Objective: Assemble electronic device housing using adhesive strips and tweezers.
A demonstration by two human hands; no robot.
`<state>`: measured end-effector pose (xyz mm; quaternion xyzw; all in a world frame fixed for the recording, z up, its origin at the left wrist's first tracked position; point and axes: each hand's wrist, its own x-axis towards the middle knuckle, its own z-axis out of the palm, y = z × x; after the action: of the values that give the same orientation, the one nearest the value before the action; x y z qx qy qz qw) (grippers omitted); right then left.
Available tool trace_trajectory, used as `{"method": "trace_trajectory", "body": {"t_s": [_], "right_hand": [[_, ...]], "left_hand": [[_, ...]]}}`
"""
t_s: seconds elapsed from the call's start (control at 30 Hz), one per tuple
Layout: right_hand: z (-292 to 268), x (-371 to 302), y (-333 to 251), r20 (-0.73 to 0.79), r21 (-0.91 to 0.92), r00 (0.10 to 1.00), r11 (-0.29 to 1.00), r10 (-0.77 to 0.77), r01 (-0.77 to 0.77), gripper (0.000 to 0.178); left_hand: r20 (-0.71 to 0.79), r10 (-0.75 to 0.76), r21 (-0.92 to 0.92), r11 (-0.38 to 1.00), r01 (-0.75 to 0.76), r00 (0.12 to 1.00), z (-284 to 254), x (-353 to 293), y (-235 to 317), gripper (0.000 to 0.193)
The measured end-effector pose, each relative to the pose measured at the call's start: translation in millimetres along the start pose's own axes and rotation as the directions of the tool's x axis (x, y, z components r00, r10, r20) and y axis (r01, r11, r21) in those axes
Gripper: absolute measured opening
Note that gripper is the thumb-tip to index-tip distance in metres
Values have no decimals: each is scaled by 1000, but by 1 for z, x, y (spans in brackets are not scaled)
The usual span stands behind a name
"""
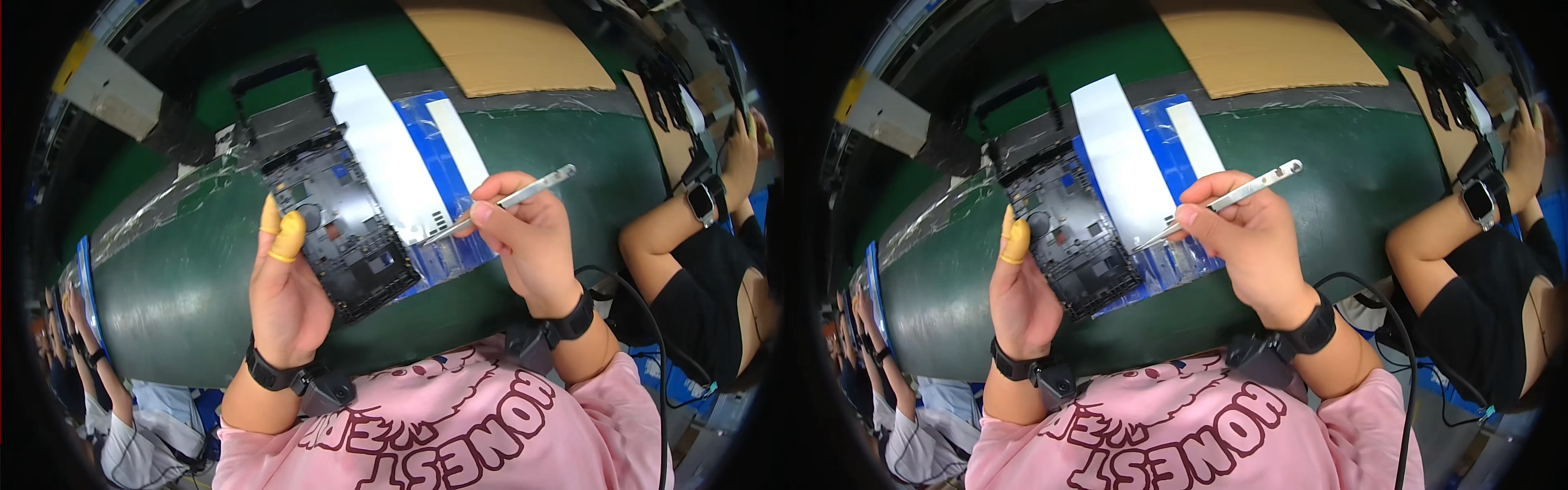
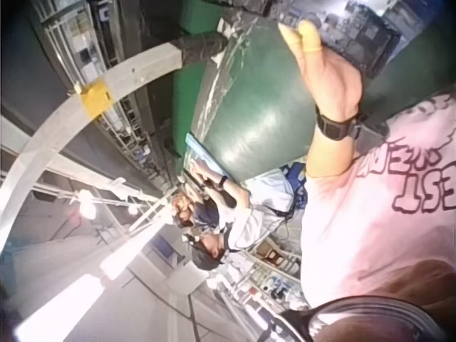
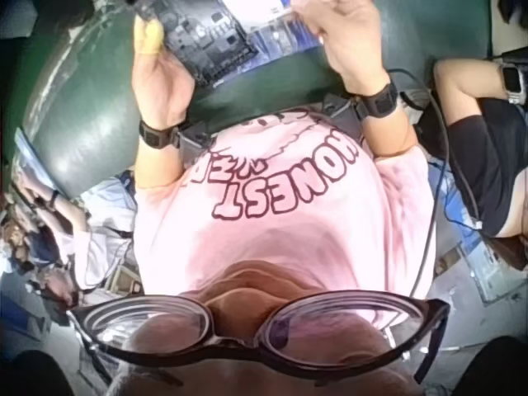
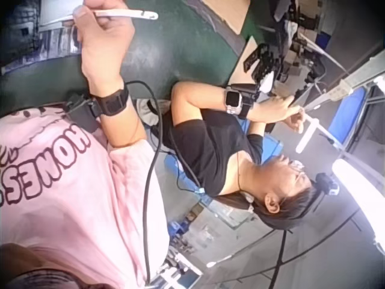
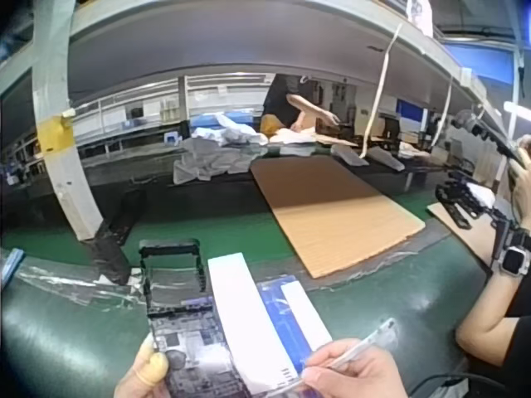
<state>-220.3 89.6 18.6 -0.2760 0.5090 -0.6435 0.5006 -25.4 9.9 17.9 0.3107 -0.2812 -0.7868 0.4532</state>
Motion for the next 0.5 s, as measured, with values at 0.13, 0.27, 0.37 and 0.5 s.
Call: {"method": "trace_trajectory", "body": {"t_s": [0.13,0.27,0.37,0.5], "right_hand": [[31,-12,-3,99,27,989,994,-111,109,16],[46,-9,2,175,8,984,1000,-22,21,17],[52,-7,7,163,36,986,999,-27,22,17],[51,-6,9,141,24,989,999,-33,30,17]], "left_hand": [[62,-66,-53,996,69,996,9,-2,1,39],[122,-70,-98,992,82,990,6,-3,4,40],[129,-59,-143,987,78,990,8,-5,4,40],[109,-66,-171,982,84,992,6,-4,3,40]]}}
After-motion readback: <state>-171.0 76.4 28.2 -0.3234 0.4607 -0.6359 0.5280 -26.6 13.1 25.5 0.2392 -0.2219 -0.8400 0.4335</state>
